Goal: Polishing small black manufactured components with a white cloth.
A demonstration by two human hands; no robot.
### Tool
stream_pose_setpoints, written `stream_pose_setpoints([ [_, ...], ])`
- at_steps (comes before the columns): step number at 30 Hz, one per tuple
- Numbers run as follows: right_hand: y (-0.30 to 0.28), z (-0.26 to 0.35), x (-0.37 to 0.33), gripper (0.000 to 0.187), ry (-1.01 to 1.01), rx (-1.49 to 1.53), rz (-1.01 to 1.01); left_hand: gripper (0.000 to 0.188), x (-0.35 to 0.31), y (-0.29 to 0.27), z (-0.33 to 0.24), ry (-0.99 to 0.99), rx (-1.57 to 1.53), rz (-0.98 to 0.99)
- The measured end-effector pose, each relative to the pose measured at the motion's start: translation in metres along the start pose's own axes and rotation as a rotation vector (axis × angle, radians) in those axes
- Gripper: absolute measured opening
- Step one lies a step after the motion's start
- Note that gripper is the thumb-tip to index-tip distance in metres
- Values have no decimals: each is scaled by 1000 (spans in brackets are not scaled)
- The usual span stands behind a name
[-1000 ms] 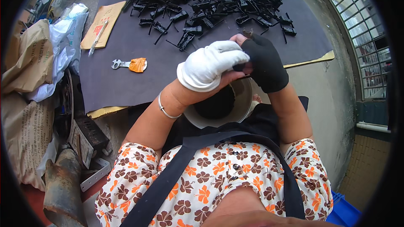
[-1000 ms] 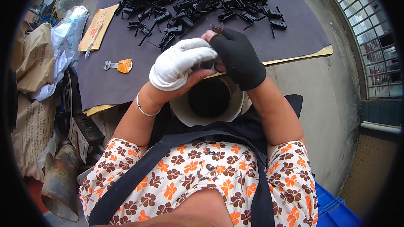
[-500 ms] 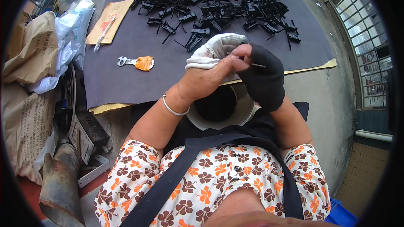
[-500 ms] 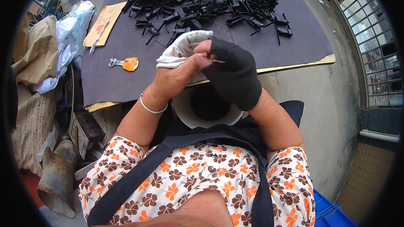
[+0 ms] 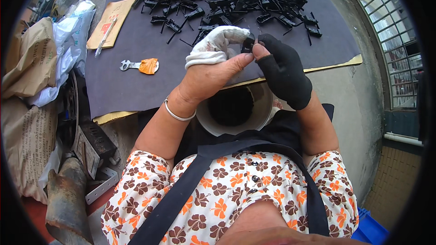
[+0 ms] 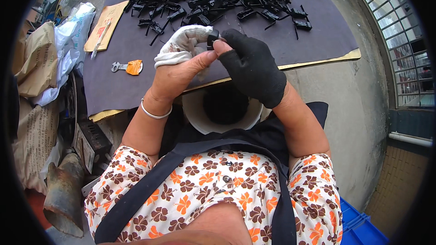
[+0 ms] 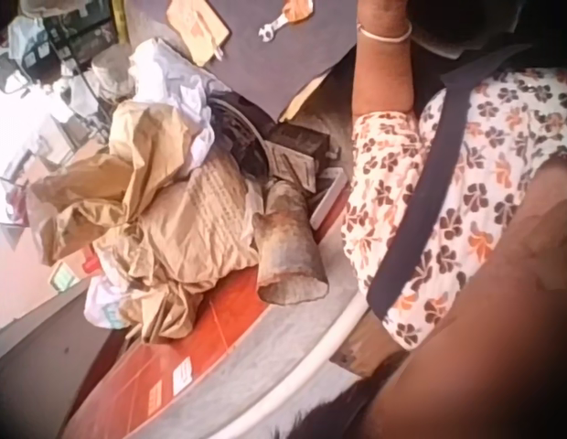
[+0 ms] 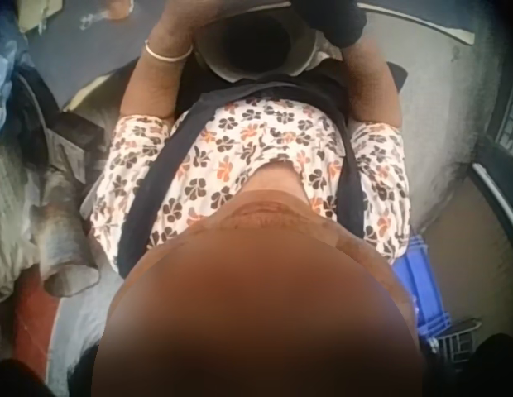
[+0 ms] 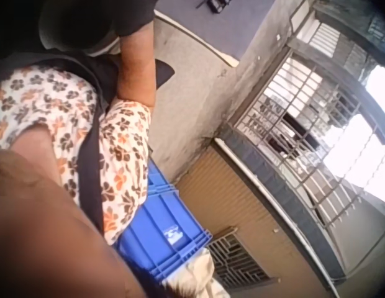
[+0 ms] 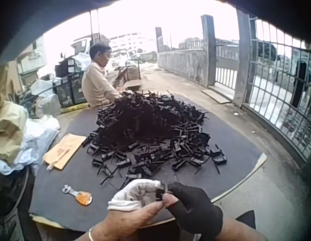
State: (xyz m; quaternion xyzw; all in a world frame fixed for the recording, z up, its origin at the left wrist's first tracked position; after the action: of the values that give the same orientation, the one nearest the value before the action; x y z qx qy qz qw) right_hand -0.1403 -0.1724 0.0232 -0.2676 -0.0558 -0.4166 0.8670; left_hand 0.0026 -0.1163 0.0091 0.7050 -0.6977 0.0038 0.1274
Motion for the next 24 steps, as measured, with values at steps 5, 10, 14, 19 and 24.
stream_pose_setpoints([
  [5, 3, -1, 0, 18, 29, 52, 26, 28, 2, -3, 1, 9, 62, 17],
  [10, 3, -6, 1, 20, 54, 4, 119, 26, 2, -5, 2, 34, 119, 8],
  [14, 8, -16, 2, 22, 47, -10, 105, 26, 1, -3, 5, 180, 339, -52],
  [19, 15, -23, 1, 22, 81, 111, 13, 26, -3, 0, 8, 287, 545, -119],
  [24, 15, -22, 0, 20, 120, 192, 43, 26, -1, 1, 3, 379, 595, -116],
])
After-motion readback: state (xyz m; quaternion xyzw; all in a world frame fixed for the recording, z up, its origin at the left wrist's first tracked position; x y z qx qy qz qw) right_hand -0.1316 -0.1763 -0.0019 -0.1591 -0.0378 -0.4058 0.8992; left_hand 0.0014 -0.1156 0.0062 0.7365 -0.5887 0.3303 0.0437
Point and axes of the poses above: each hand's wrist, its own x-axis towards the middle knuckle, its own y-axis out of the palm, z = x × y, the point moved 3 cm from there along x, towards the middle knuckle, and after that the axes turned 2 degrees about z, right-handed, at the moved point
